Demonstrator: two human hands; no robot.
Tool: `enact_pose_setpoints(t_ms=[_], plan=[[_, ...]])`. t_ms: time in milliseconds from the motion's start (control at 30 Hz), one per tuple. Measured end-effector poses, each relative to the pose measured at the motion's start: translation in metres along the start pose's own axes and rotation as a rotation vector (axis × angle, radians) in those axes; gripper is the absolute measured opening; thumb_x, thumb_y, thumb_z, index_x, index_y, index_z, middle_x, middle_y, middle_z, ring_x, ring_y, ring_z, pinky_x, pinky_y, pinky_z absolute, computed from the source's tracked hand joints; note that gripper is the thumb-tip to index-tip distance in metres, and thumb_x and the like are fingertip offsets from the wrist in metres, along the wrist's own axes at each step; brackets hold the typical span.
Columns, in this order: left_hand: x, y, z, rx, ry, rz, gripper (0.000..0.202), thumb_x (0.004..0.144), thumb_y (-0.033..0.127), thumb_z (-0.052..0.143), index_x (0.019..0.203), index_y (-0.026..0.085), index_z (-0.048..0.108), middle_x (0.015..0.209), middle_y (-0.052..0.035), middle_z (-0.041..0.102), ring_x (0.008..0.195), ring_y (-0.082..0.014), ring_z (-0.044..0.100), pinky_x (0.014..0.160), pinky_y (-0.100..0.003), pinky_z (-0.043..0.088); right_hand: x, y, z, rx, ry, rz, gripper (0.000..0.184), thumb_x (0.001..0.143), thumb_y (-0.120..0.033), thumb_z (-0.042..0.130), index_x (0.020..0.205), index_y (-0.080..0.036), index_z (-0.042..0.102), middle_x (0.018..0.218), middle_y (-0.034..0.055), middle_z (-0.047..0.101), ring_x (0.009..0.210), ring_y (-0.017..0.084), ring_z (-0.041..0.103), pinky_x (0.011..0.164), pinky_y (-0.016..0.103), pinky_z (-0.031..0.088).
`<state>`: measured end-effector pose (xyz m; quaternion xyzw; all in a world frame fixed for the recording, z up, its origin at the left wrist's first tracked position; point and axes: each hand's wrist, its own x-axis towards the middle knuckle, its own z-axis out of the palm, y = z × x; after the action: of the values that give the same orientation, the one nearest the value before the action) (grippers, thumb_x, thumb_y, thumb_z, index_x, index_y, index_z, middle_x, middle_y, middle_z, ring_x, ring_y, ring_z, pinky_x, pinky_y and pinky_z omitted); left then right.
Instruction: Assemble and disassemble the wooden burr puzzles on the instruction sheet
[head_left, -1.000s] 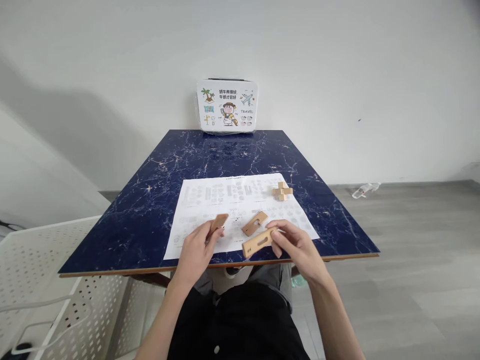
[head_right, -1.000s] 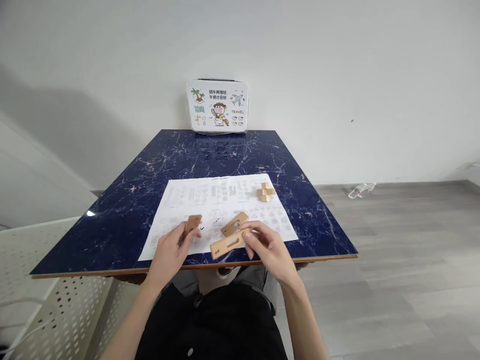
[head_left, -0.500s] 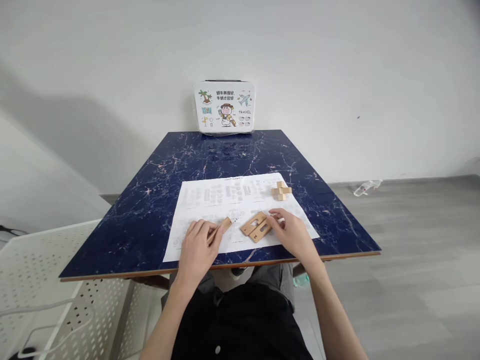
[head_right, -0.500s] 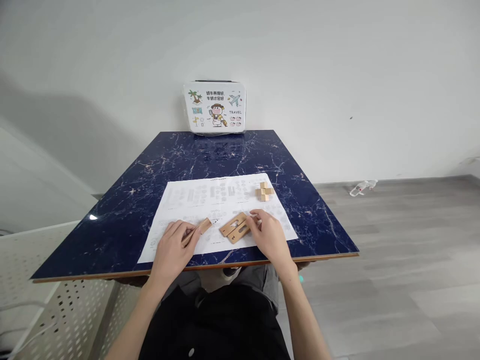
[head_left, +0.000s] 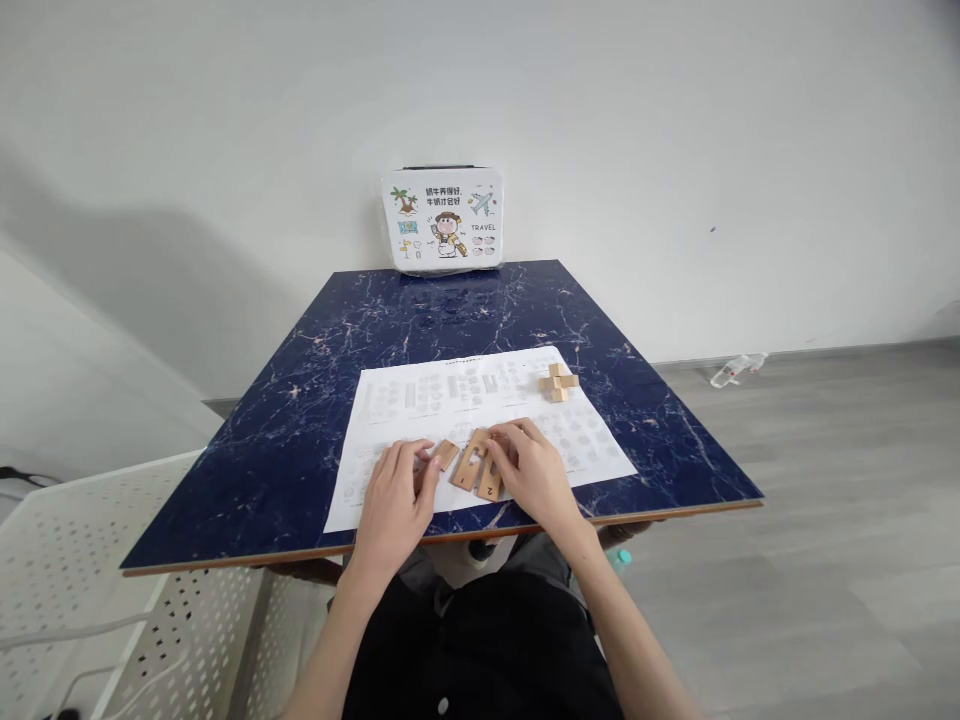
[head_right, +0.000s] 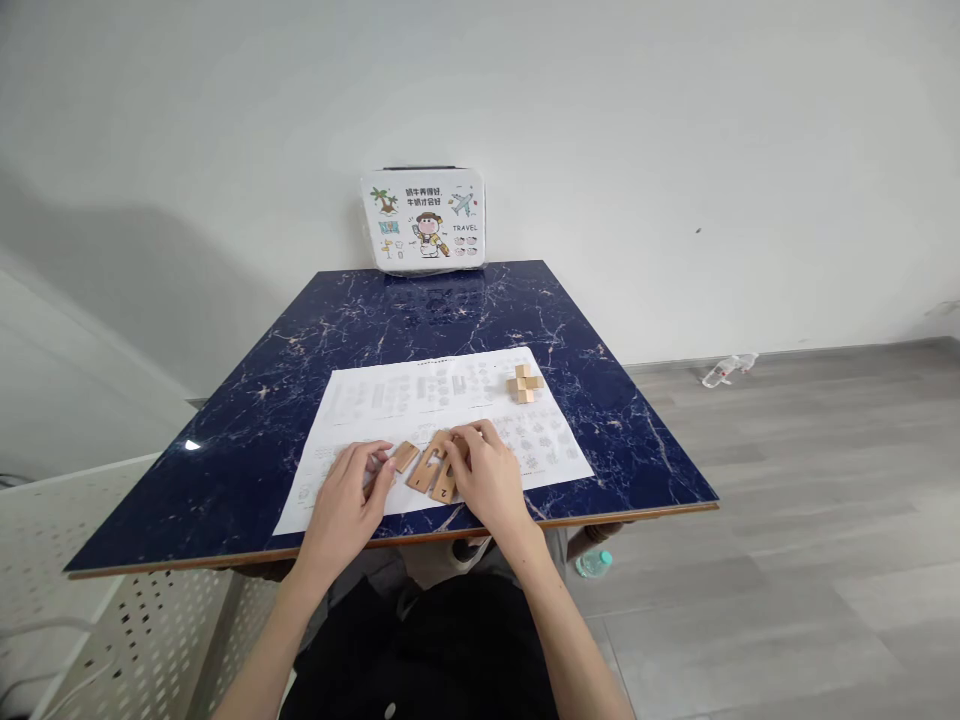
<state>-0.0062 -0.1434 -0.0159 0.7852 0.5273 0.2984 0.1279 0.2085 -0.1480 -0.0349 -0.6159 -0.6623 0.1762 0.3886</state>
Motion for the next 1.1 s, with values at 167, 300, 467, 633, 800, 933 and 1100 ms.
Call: enact_pose_setpoints(t_ms=[167, 300, 467, 633, 800, 933, 1100], plan=[[-0.004, 0.004, -0.007, -0.047, -0.108, 0.006, 0.038, 0.102, 0.048, 0.055, 0.135, 0.028, 0.052, 0.125, -0.0099, 0.062, 0.106, -0.0273, 0.066, 0.087, -0.041, 0.057, -0.006, 0.005, -0.014, 0.210, -0.010, 0.038, 0.031, 0.105, -0.042, 0.050, 0.121, -0.021, 0.067, 0.120, 0.0131, 0.068, 0.079, 0.022, 0.069, 0.068, 0.035, 0.055], [-0.004, 0.007, -0.007, -0.013, -0.203, 0.087, 0.073, 0.091, 0.056, 0.071, 0.151, 0.033, 0.038, 0.155, -0.0124, 0.046, 0.140, -0.0365, 0.049, 0.109, -0.052, 0.049, -0.017, 0.010, -0.027, 0.355, 0.046, 0.108, 0.031, 0.103, -0.046, 0.052, 0.114, -0.020, 0.067, 0.105, 0.0106, 0.073, 0.078, 0.021, 0.070, 0.065, 0.031, 0.053], [0.009, 0.015, 0.007, 0.040, -0.335, 0.173, 0.094, 0.089, 0.068, 0.067, 0.163, 0.036, 0.019, 0.171, -0.0124, 0.027, 0.156, -0.0409, 0.026, 0.120, -0.060, 0.037, -0.023, 0.009, -0.031, 0.390, 0.054, 0.139, 0.034, 0.103, -0.049, 0.053, 0.111, -0.020, 0.068, 0.079, 0.0053, 0.070, 0.067, 0.020, 0.066, 0.060, 0.029, 0.048], [0.028, 0.018, 0.021, 0.075, -0.375, 0.259, 0.095, 0.085, 0.075, 0.066, 0.162, 0.034, 0.027, 0.173, -0.0093, 0.024, 0.159, -0.0406, 0.020, 0.125, -0.061, 0.029, -0.020, 0.008, -0.032, 0.416, 0.011, 0.109, 0.032, 0.102, -0.048, 0.054, 0.108, -0.020, 0.069, 0.072, 0.0030, 0.067, 0.064, 0.020, 0.065, 0.059, 0.029, 0.048], [0.036, 0.024, 0.027, 0.068, -0.414, 0.332, 0.085, 0.092, 0.072, 0.061, 0.163, 0.038, 0.029, 0.174, -0.0042, 0.026, 0.159, -0.0383, 0.021, 0.127, -0.060, 0.026, -0.020, 0.009, -0.033, 0.491, -0.005, 0.114, 0.032, 0.101, -0.047, 0.055, 0.110, -0.020, 0.068, 0.080, 0.0046, 0.070, 0.068, 0.020, 0.067, 0.064, 0.030, 0.052], [0.038, 0.032, 0.027, 0.056, -0.424, 0.371, 0.065, 0.099, 0.064, 0.055, 0.159, 0.044, 0.037, 0.170, 0.0010, 0.034, 0.158, -0.0345, 0.026, 0.127, -0.057, 0.029, -0.021, 0.008, -0.034, 0.492, -0.010, 0.110, 0.032, 0.101, -0.045, 0.055, 0.113, -0.020, 0.070, 0.085, 0.0058, 0.072, 0.069, 0.020, 0.068, 0.063, 0.030, 0.053], [0.042, 0.021, 0.030, 0.073, -0.414, 0.351, 0.065, 0.101, 0.065, 0.050, 0.161, 0.043, 0.035, 0.171, 0.0011, 0.033, 0.159, -0.0339, 0.026, 0.128, -0.055, 0.027, -0.021, 0.007, -0.035, 0.467, -0.013, 0.118, 0.031, 0.100, -0.045, 0.055, 0.112, -0.020, 0.069, 0.083, 0.0063, 0.073, 0.069, 0.021, 0.068, 0.061, 0.030, 0.052]])
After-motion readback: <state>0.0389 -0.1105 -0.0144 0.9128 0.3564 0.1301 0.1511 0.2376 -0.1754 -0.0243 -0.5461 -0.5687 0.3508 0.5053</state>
